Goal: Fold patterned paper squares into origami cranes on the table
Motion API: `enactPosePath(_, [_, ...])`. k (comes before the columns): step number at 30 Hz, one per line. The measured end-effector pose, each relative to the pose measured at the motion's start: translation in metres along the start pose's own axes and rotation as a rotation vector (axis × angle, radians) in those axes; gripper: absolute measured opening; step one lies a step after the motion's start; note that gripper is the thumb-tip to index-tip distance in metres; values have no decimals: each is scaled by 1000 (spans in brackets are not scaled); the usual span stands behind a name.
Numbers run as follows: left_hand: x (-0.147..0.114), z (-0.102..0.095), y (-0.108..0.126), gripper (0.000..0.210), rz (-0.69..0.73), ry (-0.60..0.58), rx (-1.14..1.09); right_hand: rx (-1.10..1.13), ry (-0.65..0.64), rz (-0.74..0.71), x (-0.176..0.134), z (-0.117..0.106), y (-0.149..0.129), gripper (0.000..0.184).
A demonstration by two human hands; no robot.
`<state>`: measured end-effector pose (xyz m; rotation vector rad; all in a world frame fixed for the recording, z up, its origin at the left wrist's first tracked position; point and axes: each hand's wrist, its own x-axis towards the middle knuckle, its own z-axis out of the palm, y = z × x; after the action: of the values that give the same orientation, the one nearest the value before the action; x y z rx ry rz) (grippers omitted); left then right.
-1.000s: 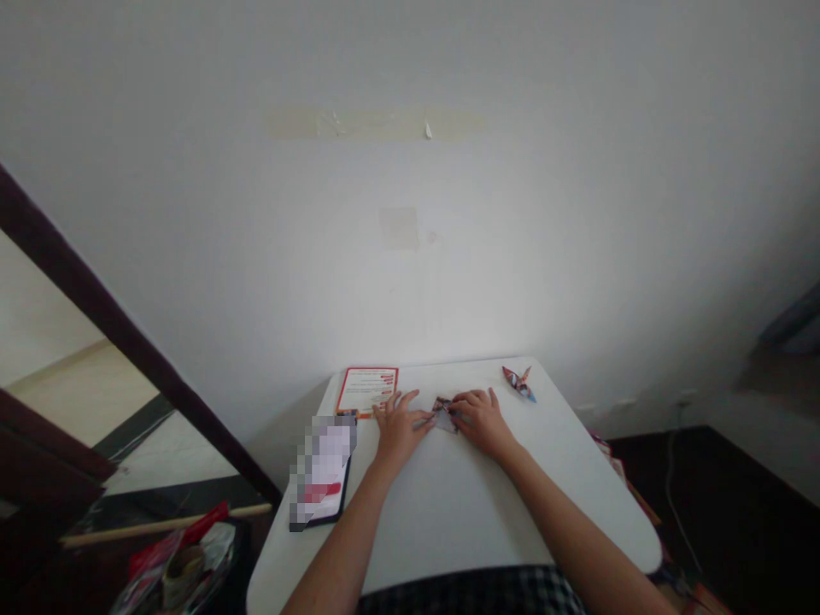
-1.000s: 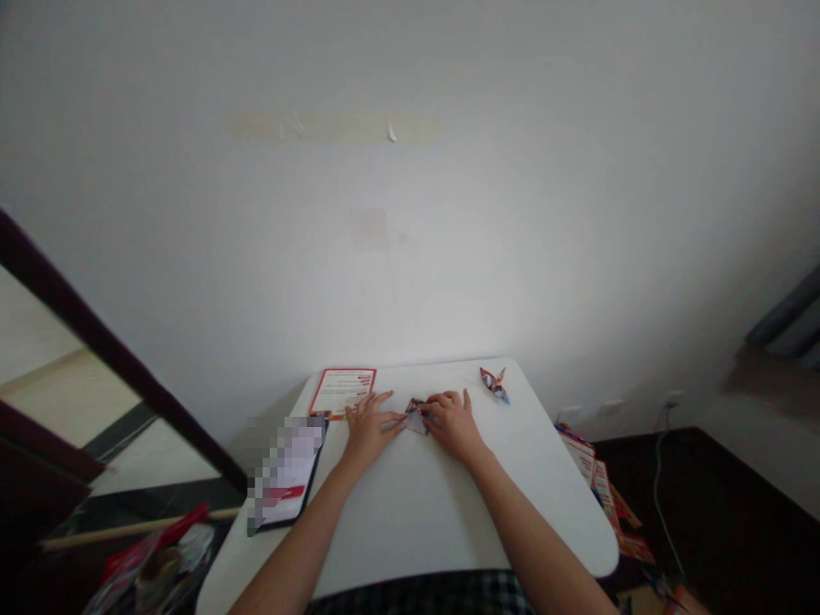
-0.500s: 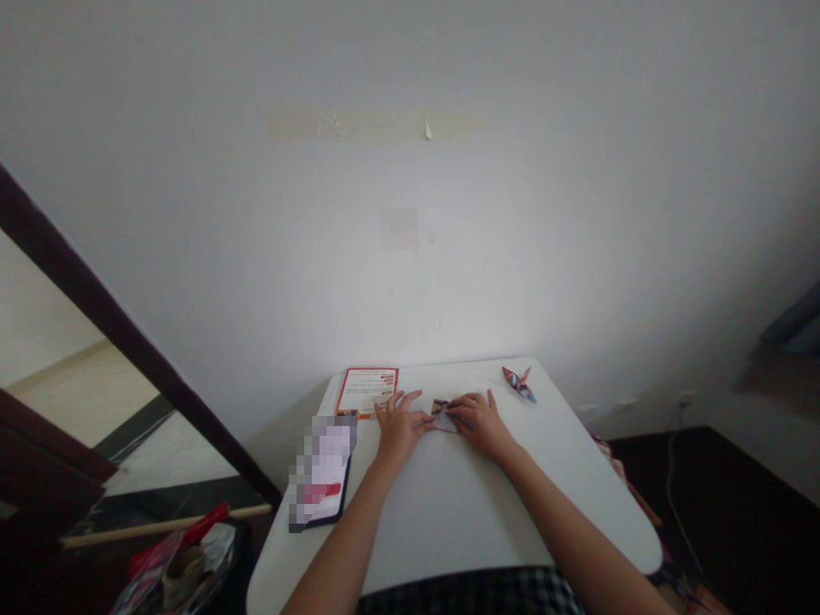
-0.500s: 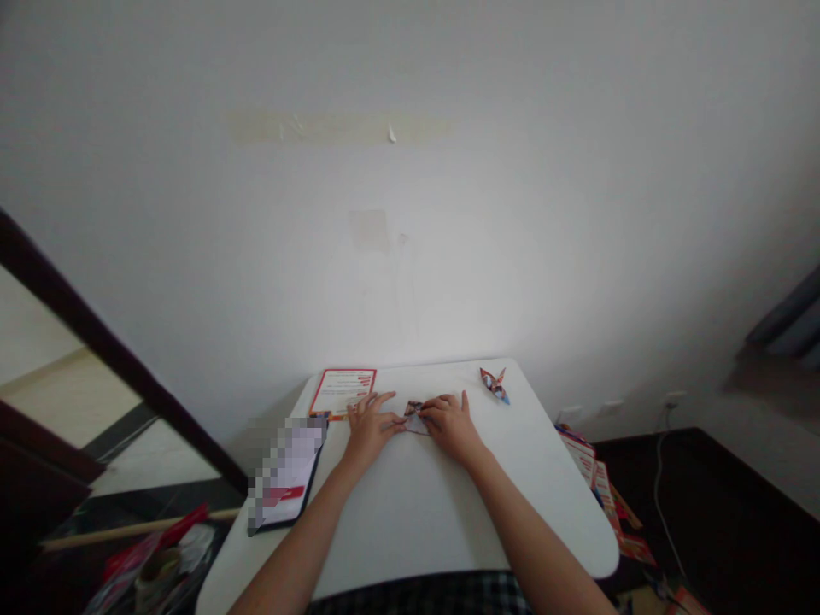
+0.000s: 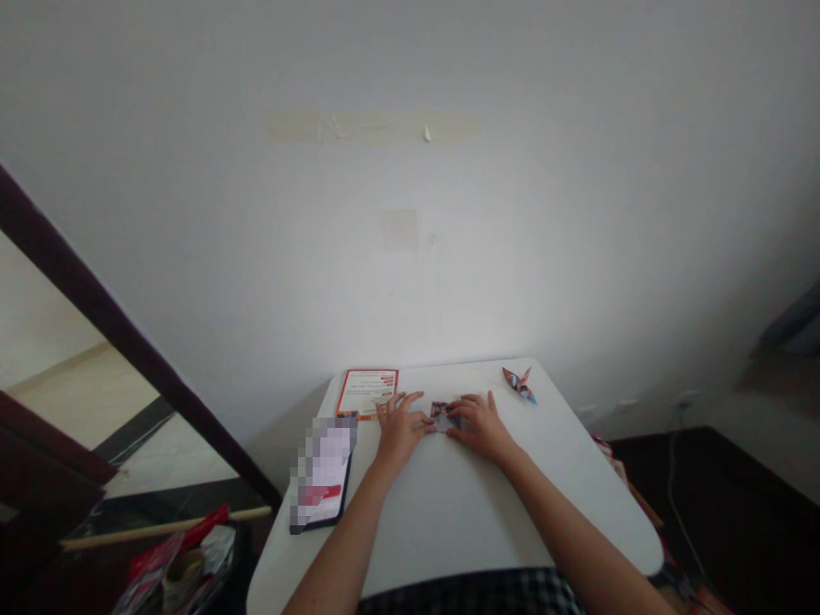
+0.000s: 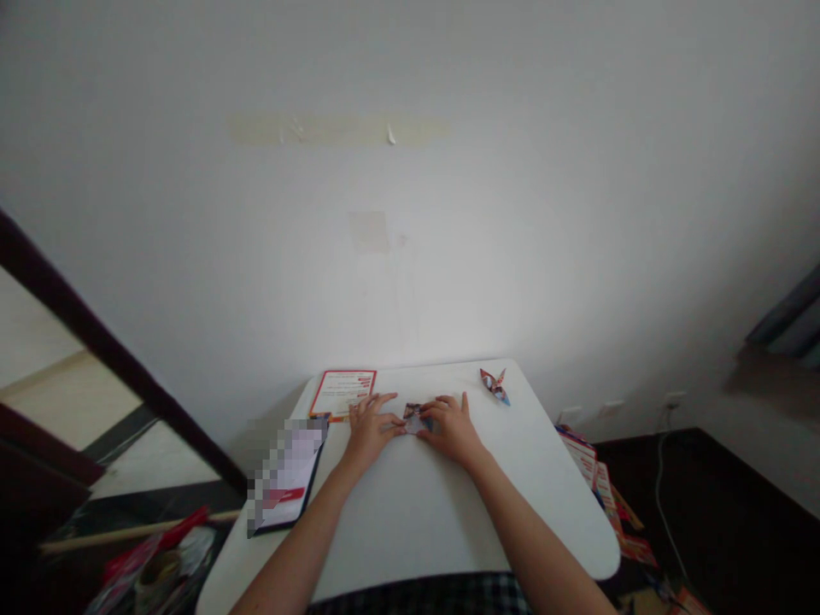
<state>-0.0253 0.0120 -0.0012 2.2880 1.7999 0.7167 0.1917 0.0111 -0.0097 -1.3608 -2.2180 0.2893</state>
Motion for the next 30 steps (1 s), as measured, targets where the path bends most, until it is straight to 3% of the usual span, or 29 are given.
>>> enactPosePath(11, [2,-8,-6,15,44,-50,9,32,7,-19,-1,-2,-1,23])
enactPosePath(18, [4,-9,-10,17,54,-71,12,59,-22,4,-1,-3,2,32])
enactPosePath(30, [3,-1,-16,17,120,-23,-26,81,-29,7,1,-1,3,31])
